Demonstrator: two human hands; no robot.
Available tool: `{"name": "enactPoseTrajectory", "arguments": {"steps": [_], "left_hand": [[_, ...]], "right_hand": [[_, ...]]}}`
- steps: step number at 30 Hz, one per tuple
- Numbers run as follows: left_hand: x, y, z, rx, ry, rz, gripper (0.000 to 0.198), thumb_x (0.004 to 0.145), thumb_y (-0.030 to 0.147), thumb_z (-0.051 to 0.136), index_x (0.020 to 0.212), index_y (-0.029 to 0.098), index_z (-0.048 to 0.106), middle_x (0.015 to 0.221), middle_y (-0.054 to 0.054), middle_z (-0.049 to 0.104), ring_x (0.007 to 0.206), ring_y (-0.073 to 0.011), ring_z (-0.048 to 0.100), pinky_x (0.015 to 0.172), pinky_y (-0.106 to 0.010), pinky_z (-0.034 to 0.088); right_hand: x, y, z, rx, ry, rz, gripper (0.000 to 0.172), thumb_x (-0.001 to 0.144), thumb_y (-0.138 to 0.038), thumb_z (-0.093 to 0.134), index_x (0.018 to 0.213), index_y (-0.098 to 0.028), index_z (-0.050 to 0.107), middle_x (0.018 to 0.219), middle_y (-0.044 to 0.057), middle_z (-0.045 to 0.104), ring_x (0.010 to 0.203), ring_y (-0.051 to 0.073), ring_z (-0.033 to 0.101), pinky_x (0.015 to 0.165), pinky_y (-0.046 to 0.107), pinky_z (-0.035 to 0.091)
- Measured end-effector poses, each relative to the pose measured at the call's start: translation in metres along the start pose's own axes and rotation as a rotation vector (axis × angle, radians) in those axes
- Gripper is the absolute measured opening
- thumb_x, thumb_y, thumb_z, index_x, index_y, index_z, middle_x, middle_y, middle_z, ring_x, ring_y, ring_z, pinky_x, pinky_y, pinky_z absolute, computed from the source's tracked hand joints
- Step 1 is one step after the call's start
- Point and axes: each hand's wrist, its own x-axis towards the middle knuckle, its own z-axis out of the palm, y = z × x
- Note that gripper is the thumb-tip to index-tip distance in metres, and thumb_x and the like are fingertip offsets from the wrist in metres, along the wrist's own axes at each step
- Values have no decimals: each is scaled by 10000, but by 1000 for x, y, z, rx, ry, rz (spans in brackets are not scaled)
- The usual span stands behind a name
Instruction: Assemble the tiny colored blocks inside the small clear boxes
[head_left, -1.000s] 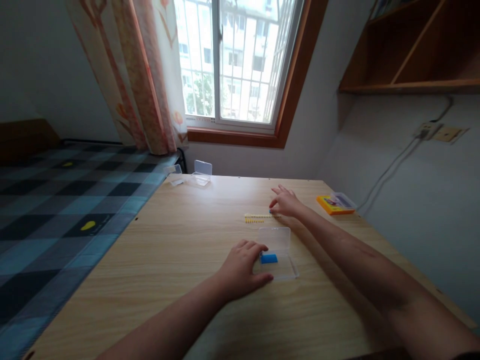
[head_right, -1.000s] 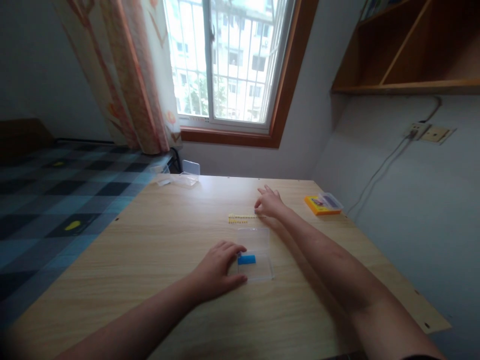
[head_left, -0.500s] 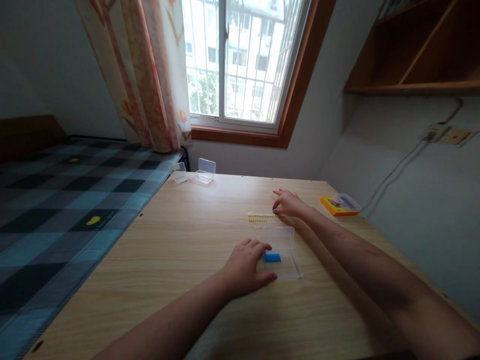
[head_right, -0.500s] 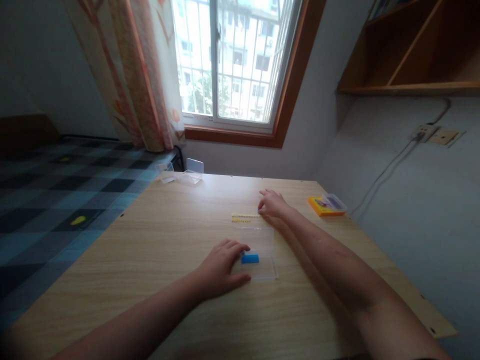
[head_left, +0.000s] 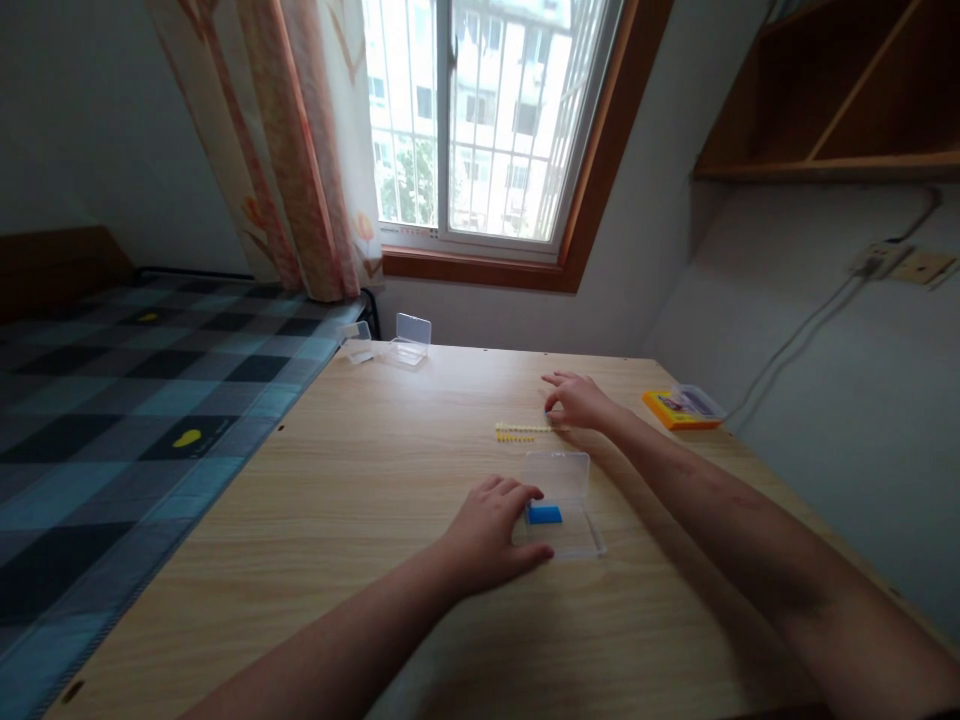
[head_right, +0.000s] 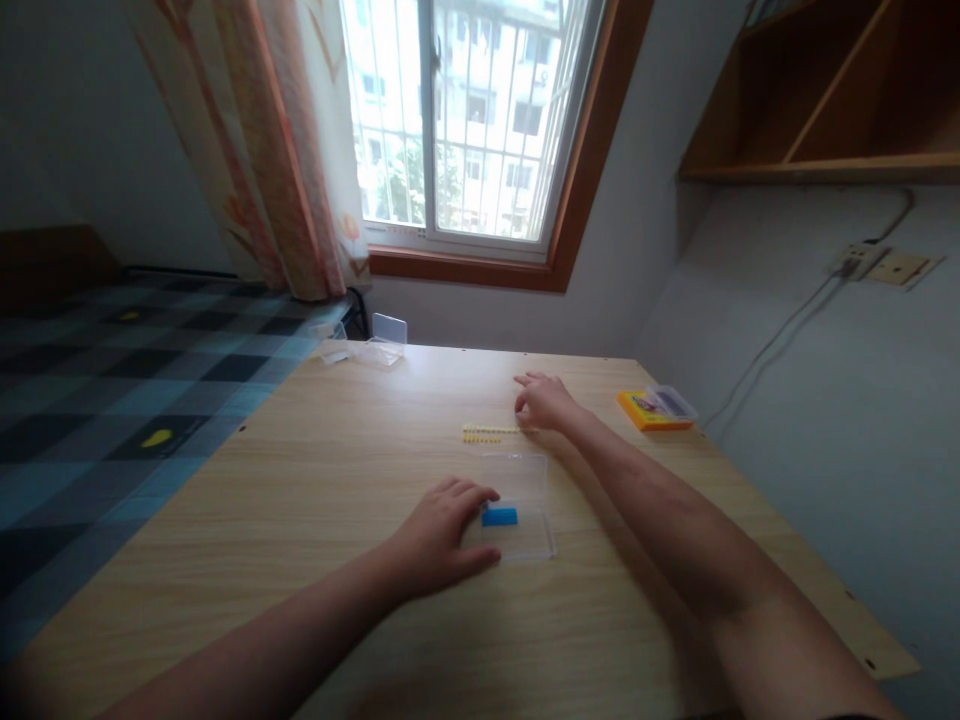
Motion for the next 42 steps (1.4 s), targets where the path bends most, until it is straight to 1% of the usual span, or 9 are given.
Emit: {"name": "enactPoseTrajectory", "arguments": {"steps": [5,8,11,14,19,27,32,37,42], "left_hand": [[0,-1,0,-5,-17,-6,544,763,430,810,1230,213,637,1252,-97,682,1171,-320,582,1056,-486,435],[0,0,-2,-4,-23,-10,546,762,427,806,1237,222,633,1238,-93,684,1165,-318,584,1052,-482,438],[1,0,-3,-10,-30,-19,533,764,419,799,1235,234,630,1209,-80,690,1149,-313,591,1036,-474,449],[1,1,-4,-11,-36,-30,526,763,405,798,1231,239,625,1207,-73,687,1149,-307,589,1030,-468,454],[2,2,-4,-6,-31,-31,518,770,413,794,1227,246,619,1216,-74,679,1150,-303,585,1033,-470,454],[2,3,-5,-19,-46,-39,532,776,411,798,1242,237,610,1230,-78,674,1162,-303,582,1044,-479,451],[3,2,-4,-15,-40,-24,531,777,424,806,1232,231,610,1224,-83,678,1150,-301,585,1037,-478,453],[2,0,-2,-8,-34,-8,527,791,450,790,1239,242,605,1222,-78,675,1151,-305,584,1042,-487,449],[1,0,-2,-13,-30,-6,526,787,431,798,1237,239,606,1215,-76,676,1146,-303,583,1036,-484,454]], "right_hand": [[-42,13,-43,89,188,-21,180,887,-288,659,972,-247,812,1309,61,691,1144,247,656,995,386,495],[-90,13,-66,328,382,-160,158,881,-331,690,929,-226,797,1011,58,768,818,191,695,656,291,535],[-135,-1,-72,468,352,-268,129,896,-322,706,931,-220,776,897,46,750,670,140,633,564,253,486],[-159,-22,-60,571,155,-367,112,924,-289,678,963,-230,765,887,41,735,715,139,641,633,254,513],[-160,-46,-27,399,-50,-355,140,904,-206,652,945,-258,775,824,7,726,699,138,638,644,251,442],[-159,-60,-4,175,-116,-261,179,850,-143,618,784,-233,757,764,18,732,669,158,643,605,265,353],[-157,-64,2,109,-107,-219,166,862,-151,625,803,-226,761,795,37,749,694,176,659,591,274,327],[-159,-62,-4,115,-114,-175,147,910,-224,640,877,-230,783,855,42,757,716,174,663,605,270,317],[-162,-60,-11,199,-142,-225,211,952,-226,594,857,-250,781,813,4,727,700,132,632,619,252,309]]}}
